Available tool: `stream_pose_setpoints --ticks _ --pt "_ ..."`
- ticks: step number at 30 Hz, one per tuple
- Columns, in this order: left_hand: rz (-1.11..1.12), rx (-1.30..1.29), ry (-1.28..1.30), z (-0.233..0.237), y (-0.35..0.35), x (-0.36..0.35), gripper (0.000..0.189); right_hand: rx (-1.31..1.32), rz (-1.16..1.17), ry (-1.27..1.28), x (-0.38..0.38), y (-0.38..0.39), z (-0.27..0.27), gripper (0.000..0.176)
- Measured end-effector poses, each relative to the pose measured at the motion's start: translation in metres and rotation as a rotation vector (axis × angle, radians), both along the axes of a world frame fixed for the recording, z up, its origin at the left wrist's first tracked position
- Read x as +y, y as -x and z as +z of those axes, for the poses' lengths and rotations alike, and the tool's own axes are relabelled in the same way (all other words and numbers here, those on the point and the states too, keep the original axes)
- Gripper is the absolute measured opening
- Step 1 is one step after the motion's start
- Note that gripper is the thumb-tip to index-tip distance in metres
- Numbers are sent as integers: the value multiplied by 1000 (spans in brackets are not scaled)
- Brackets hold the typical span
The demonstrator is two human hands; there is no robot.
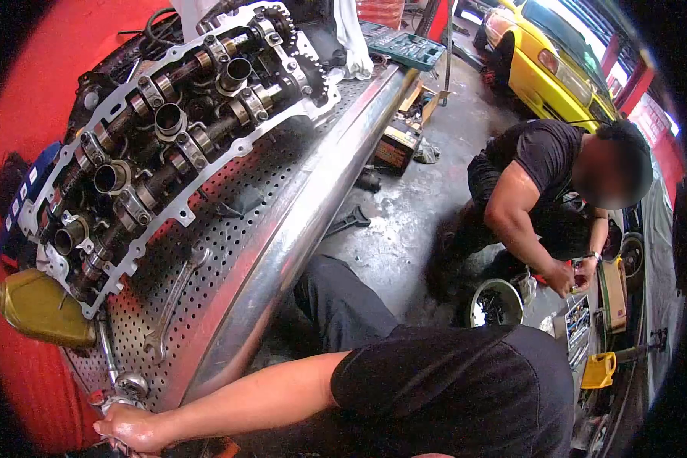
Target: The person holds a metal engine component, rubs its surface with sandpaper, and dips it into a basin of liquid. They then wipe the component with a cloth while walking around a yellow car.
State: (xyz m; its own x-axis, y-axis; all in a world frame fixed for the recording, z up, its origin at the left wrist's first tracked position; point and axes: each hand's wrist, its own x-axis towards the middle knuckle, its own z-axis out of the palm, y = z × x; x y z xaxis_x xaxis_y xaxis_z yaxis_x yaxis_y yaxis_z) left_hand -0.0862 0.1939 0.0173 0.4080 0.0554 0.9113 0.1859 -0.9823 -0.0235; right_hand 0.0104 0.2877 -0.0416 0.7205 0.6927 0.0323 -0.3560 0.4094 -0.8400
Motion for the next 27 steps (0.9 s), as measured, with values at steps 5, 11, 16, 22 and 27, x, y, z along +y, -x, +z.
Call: stream_pose_setpoints --ticks 5,11,16,22,27 --pt "-341 -1 233 -31 13 35 49 -52 91 -5 -87 2 40 44" --pt "139 195 347 -8 16 7 45 -35 59 52 -88 3 43 43" --pt "-77 94 331 -8 17 11 35 34 137 -18 -88 0 43 42" --pt "107 105 397 -10 17 2 37 -93 3 17 -13 4 1 44" --pt "-18 -45 759 -7 10 -13 32 -127 -28 47 -15 -6 8 46"
